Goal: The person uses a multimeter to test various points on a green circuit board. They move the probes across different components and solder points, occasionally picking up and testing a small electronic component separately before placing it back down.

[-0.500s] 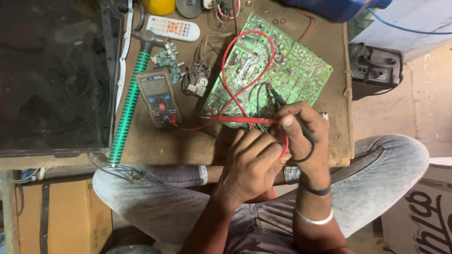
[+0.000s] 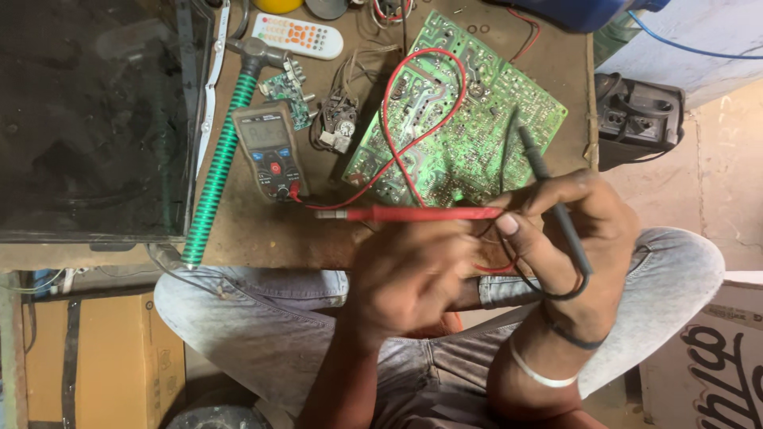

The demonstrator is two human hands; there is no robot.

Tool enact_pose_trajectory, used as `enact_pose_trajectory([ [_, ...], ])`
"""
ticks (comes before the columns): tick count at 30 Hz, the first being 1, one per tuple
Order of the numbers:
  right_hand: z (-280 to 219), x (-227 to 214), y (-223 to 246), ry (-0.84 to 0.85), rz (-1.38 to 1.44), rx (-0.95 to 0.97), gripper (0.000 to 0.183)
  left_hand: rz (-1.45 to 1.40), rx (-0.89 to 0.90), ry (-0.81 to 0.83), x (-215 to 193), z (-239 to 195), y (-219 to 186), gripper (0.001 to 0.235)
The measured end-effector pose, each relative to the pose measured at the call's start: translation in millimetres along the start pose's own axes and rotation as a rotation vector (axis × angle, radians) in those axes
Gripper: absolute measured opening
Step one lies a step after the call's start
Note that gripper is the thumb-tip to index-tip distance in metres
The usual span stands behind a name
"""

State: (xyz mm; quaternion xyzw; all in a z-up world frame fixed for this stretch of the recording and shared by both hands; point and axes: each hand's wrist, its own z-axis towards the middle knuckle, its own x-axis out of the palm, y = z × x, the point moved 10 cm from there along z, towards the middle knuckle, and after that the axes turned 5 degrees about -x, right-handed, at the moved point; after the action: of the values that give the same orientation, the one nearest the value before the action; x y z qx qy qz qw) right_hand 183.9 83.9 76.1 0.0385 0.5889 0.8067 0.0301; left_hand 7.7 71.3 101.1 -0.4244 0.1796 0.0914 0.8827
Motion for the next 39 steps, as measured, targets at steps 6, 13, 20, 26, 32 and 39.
enact_pose_trajectory([
  [6,-10.0,26.6,43.0,0.011,-0.108,-0.059,0.022,0.18,-0.121,-0.352,-28.8,7.9,9.8,0.054],
  [13,-60.6,73.9,93.1,0.501,-0.12,-0.363,0.038,-0.462,-0.114,-0.793,-87.4,-22.6,12.5,0.071],
  [20,-63.5,-28.5,93.1,0.216,0.658,-0.461,0.057,-1.141,0.05,-0.867,-155.4,-83.9,-21.9,0.065],
  [26,-87.9,-58.7,73.3,-0.318,0.144,-0.459,0.033,-0.895,0.098,-0.617,-124.0,-56.5,-35.2,0.055],
  [32,-63.5,-27.0,42.4,-0.24,0.271,-0.349,0.037,-0.354,-0.166,-0.435,-63.7,-24.2,0.5,0.052],
  [39,-26.9,2.9,-26.1,-0.281,-0.077,-0.237,0.039,0.242,-0.309,-0.473,-45.4,-31.8,58.0,0.04],
])
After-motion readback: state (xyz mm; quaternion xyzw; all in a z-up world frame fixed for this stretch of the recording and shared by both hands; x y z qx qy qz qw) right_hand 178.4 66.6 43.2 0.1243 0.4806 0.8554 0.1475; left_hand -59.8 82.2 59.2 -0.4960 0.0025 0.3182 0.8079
